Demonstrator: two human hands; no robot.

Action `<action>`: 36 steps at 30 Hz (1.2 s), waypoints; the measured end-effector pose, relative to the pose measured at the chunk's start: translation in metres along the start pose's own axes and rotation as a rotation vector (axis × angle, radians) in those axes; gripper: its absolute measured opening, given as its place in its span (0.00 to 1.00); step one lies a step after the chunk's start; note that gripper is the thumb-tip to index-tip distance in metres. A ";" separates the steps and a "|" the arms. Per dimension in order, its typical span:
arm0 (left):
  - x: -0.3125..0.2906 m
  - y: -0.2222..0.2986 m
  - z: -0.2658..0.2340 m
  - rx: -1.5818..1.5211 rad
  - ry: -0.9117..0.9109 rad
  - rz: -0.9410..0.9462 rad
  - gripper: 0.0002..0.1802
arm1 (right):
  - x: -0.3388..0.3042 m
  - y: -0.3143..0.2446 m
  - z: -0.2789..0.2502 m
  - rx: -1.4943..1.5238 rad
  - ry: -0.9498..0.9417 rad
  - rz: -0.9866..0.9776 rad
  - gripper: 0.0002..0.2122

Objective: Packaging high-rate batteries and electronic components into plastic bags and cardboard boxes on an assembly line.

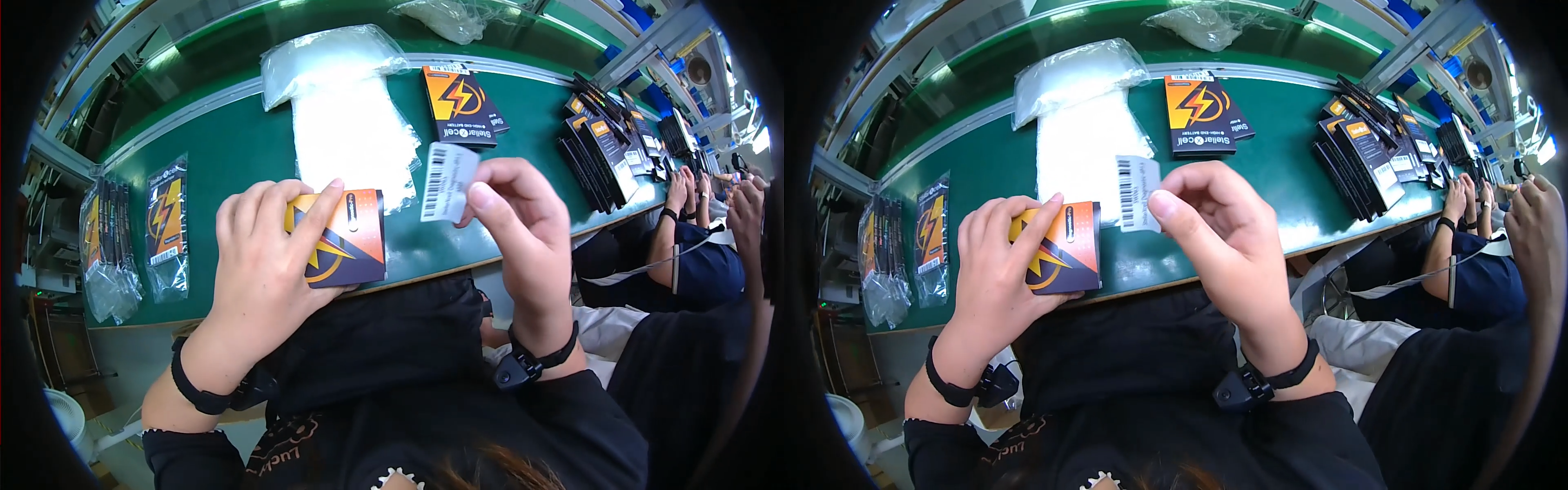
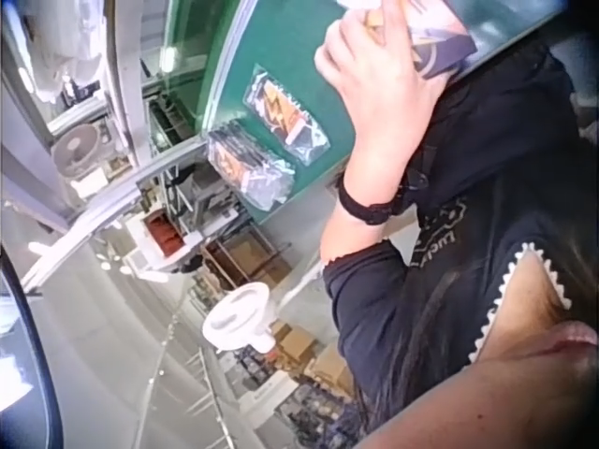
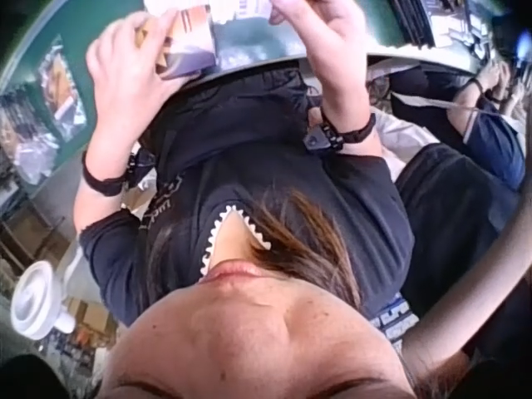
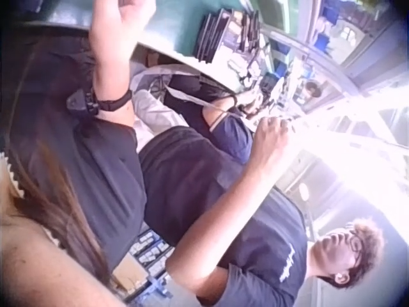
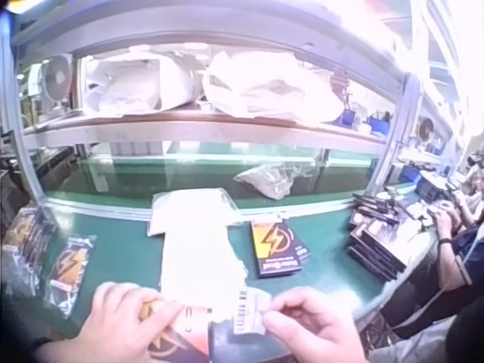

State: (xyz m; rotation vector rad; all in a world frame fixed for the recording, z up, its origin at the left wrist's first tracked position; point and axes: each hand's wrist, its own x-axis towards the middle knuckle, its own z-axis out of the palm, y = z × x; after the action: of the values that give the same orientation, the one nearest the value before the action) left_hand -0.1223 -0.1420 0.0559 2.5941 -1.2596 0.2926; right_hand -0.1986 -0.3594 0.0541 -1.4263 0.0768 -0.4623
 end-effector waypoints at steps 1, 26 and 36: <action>-0.002 -0.001 0.003 -0.021 -0.009 0.009 0.47 | 0.001 0.001 -0.001 -0.014 -0.035 0.078 0.07; -0.015 0.000 0.021 0.117 0.217 -0.171 0.46 | -0.009 0.016 0.053 -0.697 -0.587 -0.365 0.41; -0.018 -0.057 -0.024 -0.524 -0.267 0.011 0.12 | 0.001 0.013 0.035 -0.165 -0.704 0.159 0.30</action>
State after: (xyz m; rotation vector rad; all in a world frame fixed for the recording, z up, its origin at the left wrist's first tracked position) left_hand -0.0896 -0.0875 0.0663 2.2158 -1.2265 -0.3519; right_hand -0.1827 -0.3262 0.0475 -1.6594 -0.3437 0.1965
